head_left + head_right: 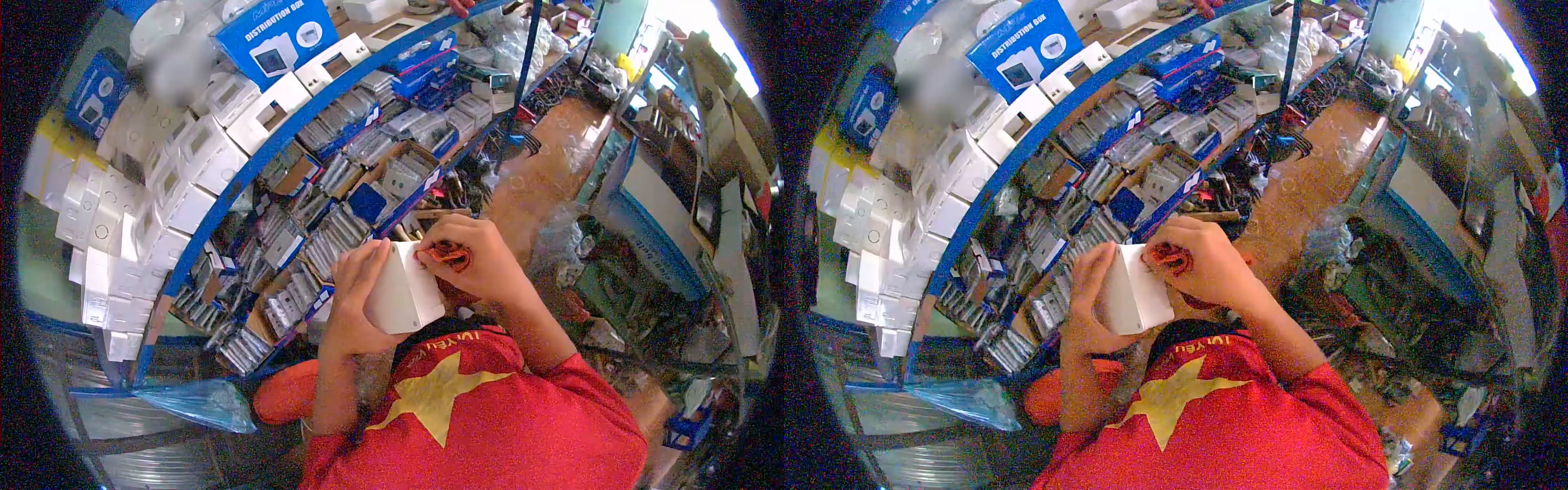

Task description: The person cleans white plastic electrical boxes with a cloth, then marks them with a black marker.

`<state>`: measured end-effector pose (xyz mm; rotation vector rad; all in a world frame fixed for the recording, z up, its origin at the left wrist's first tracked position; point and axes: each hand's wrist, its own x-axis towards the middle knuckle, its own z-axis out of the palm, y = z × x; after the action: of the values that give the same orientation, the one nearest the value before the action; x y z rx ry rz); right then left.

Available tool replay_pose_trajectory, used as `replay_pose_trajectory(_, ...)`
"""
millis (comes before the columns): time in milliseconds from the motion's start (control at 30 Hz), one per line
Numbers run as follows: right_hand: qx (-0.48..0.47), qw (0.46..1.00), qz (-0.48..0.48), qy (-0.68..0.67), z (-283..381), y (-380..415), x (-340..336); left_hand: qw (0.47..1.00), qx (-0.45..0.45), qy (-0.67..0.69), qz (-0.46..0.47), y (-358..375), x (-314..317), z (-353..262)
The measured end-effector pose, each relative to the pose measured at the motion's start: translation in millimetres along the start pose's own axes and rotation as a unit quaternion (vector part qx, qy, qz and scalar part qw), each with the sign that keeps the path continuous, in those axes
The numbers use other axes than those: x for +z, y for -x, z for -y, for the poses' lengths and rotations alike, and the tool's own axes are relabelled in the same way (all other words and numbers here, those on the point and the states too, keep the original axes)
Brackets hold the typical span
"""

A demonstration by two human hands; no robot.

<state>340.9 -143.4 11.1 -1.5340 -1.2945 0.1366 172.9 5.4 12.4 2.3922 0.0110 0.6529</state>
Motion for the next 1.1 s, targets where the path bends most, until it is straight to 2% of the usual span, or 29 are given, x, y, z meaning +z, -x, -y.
replay_pose_trajectory(200, -0.054, 0.989, 0.011, 0.138, 11.0, -3.8, -1.5, 0.999, 0.001, -0.039, 0.025, -7.3, -7.4, -3.4)
replay_pose_trajectory(300, -0.065, 0.985, 0.035, 0.155, 10.9, -8.8, -2.2, 0.998, 0.015, -0.049, 0.041, -7.3, -14.5, -3.8)
replay_pose_trajectory(400, -0.034, 0.984, 0.060, 0.162, 9.1, -7.0, 0.8, 0.997, -0.007, -0.057, 0.043, -2.3, -11.8, -4.3)
replay_pose_trajectory(433, -0.056, 0.984, 0.054, 0.162, 9.6, -7.6, 1.4, 0.997, 0.025, -0.070, 0.028, -0.8, -9.0, -2.0)
replay_pose_trajectory(533, -0.018, 0.981, 0.096, 0.166, 11.2, -4.1, 0.9, 0.996, 0.026, -0.065, 0.048, 5.9, -9.0, 3.7)
replay_pose_trajectory(667, -0.032, 0.975, 0.130, 0.175, 5.4, -10.1, 7.5, 0.990, 0.018, -0.115, 0.077, 10.3, -19.9, -1.7)
replay_pose_trajectory(700, -0.010, 0.984, 0.131, 0.122, -2.9, -10.6, 10.5, 0.991, 0.019, -0.124, 0.052, 12.5, -19.7, -1.9)
replay_pose_trajectory(800, 0.037, 0.981, 0.162, 0.100, -68.6, 5.5, 45.0, 0.983, 0.054, 0.173, 0.026, 16.2, -14.0, -17.8)
replay_pose_trajectory(833, 0.045, 0.976, 0.214, -0.011, -60.5, -0.3, 48.0, 0.993, 0.063, 0.079, 0.063, 11.3, -18.4, -29.5)
replay_pose_trajectory(867, 0.074, 0.979, 0.171, -0.083, -56.0, 2.0, 53.3, 0.996, 0.045, 0.039, 0.060, 12.0, -15.3, -30.3)
replay_pose_trajectory(900, 0.336, 0.888, 0.059, -0.307, -32.1, -2.4, 58.1, 0.998, 0.039, 0.045, 0.026, 13.9, -18.2, -20.8)
replay_pose_trajectory(933, 0.557, 0.673, -0.060, -0.483, -11.1, -4.0, 60.9, 0.998, 0.033, 0.053, -0.008, 17.7, -23.4, -12.1)
replay_pose_trajectory(967, 0.373, 0.872, 0.039, -0.313, -38.5, 3.8, 63.9, 0.997, -0.009, 0.070, -0.038, 24.2, -33.0, -11.8)
replay_pose_trajectory(1000, 0.141, 0.975, 0.131, -0.114, -66.8, 11.4, 67.7, 0.993, -0.049, 0.086, -0.068, 30.3, -47.0, -12.1)
replay_pose_trajectory(1033, 0.195, 0.963, 0.130, -0.135, -61.4, 12.2, 66.4, 0.988, -0.058, 0.106, -0.096, 34.2, -65.4, -15.2)
replay_pose_trajectory(1100, 0.280, 0.931, 0.135, -0.193, -63.8, 21.0, 66.8, 0.986, -0.054, 0.050, -0.151, 45.1, -103.1, -15.6)
